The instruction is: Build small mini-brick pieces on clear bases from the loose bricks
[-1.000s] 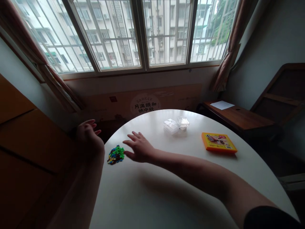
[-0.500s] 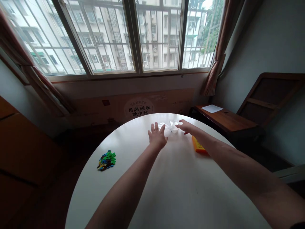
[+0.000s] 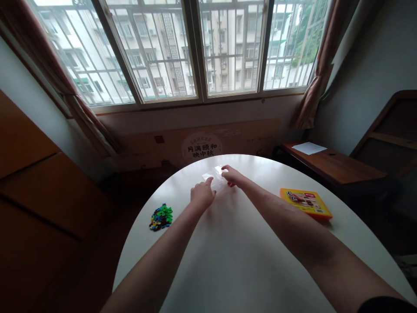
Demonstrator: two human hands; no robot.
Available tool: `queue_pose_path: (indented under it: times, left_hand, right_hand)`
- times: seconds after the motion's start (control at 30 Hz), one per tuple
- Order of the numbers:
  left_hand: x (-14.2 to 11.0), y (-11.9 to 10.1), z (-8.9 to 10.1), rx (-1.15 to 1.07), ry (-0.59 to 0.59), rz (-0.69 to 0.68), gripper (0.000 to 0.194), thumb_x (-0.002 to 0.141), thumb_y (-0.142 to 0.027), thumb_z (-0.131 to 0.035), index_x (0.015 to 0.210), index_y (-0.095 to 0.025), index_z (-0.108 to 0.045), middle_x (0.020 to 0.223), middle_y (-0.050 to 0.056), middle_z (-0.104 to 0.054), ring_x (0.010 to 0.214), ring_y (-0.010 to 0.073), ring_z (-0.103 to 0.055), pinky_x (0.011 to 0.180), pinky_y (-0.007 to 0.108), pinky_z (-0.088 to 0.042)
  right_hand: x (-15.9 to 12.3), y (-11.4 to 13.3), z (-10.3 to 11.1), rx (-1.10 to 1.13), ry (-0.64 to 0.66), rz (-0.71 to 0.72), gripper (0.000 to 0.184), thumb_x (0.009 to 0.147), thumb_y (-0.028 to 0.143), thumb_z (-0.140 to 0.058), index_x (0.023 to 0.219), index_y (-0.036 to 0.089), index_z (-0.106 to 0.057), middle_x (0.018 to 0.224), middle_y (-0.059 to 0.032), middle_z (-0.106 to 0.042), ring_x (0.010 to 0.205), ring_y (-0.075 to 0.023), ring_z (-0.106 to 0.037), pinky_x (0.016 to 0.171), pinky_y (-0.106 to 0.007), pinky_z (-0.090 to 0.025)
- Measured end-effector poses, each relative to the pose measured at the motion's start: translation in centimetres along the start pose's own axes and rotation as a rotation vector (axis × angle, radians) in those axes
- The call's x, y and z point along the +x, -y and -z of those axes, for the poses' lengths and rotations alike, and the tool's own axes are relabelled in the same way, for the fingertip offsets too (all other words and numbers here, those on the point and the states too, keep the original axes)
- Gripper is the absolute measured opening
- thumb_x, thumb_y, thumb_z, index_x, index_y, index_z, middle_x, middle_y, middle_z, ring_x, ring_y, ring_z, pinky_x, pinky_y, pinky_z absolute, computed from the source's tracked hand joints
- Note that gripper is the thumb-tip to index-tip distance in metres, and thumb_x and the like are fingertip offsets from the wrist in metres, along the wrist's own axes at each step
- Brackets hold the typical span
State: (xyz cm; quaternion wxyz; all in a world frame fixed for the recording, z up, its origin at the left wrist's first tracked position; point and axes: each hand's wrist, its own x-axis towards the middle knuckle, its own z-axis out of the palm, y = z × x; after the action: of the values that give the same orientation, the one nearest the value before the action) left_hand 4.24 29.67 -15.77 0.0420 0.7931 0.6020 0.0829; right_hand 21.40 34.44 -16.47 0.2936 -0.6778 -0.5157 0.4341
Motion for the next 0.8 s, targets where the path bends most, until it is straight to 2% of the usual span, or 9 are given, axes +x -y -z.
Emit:
queue_pose_path:
  times: [0.1, 0.23, 0.37, 0.5, 0.63, 0.73, 0.8]
  left_hand:
    - [0.1, 4.3, 1.3, -0.007, 0.021, 0.080, 0.069, 0.078, -0.047, -0.066, 0.140, -0.024, -0.047, 0.109, 0.016, -0.070, 0.104, 0.0373, -0.064, 0.085, 0.045, -0.048]
    - [0.7, 10.6, 3.1, -0.021, 0.024, 0.155, 0.064, 0.071, -0.032, -0.069, 0.131, -0.027, -0.050, 0.094, 0.007, -0.072, 0.087, 0.0273, -0.068, 0.076, 0.033, -0.049]
    - [1.5, 15.4, 4.1, -0.045, -0.010, 0.200, 0.056, 0.067, -0.022, -0.067, 0.121, -0.028, -0.056, 0.083, 0.002, -0.069, 0.077, 0.0231, -0.065, 0.073, 0.030, -0.047]
    - [1.9, 18.7, 4.3, -0.145, -0.007, 0.202, 0.057, 0.063, -0.015, -0.066, 0.119, -0.023, -0.059, 0.076, -0.001, -0.063, 0.066, 0.0176, -0.059, 0.065, 0.025, -0.044]
    - [1.7, 20.9, 4.2, -0.240, -0.018, 0.212, 0.062, 0.058, -0.011, -0.064, 0.119, -0.018, -0.058, 0.077, -0.002, -0.061, 0.064, 0.0156, -0.056, 0.061, 0.024, -0.044]
    - [1.3, 21.7, 4.3, -0.293, -0.018, 0.217, 0.063, 0.057, -0.012, -0.063, 0.119, -0.015, -0.058, 0.078, -0.001, -0.062, 0.062, 0.0156, -0.057, 0.058, 0.024, -0.045]
    - [1.1, 21.9, 4.5, -0.321, -0.012, 0.215, 0.064, 0.057, -0.014, -0.061, 0.121, -0.013, -0.058, 0.078, 0.000, -0.064, 0.061, 0.0163, -0.058, 0.057, 0.025, -0.047]
  right_hand:
    - [0.1, 2.0, -3.9, 0.045, 0.074, 0.040, 0.038, 0.096, 0.037, -0.058, 0.127, 0.015, -0.056, 0.122, -0.0097, -0.059, 0.103, -0.0205, -0.062, 0.087, -0.041, -0.055]
    - [-0.1, 4.6, -9.0, 0.103, 0.147, 0.092, 0.038, 0.096, 0.037, -0.058, 0.127, 0.015, -0.055, 0.122, -0.0098, -0.059, 0.102, -0.0203, -0.062, 0.086, -0.040, -0.055]
    - [-0.5, 6.0, -12.3, 0.109, 0.208, 0.133, 0.038, 0.097, 0.037, -0.058, 0.127, 0.015, -0.055, 0.121, -0.0096, -0.060, 0.101, -0.0199, -0.062, 0.085, -0.040, -0.056]
    - [-1.0, 6.4, -14.0, 0.056, 0.208, 0.201, 0.038, 0.097, 0.037, -0.058, 0.127, 0.015, -0.055, 0.121, -0.0097, -0.059, 0.102, -0.0201, -0.062, 0.086, -0.040, -0.055]
    - [-2.0, 7.1, -15.1, -0.028, 0.159, 0.319, 0.039, 0.096, 0.037, -0.058, 0.129, 0.016, -0.055, 0.128, -0.0105, -0.056, 0.109, -0.0224, -0.060, 0.092, -0.044, -0.053]
    - [-3.1, 7.8, -15.1, -0.122, 0.156, 0.387, 0.043, 0.096, 0.036, -0.058, 0.134, 0.018, -0.052, 0.133, -0.0112, -0.054, 0.114, -0.0238, -0.058, 0.096, -0.046, -0.051]
    - [-4.1, 8.1, -14.3, -0.200, 0.167, 0.409, 0.056, 0.093, 0.033, -0.062, 0.144, 0.022, -0.043, 0.137, -0.0121, -0.053, 0.115, -0.0252, -0.059, 0.096, -0.045, -0.051]
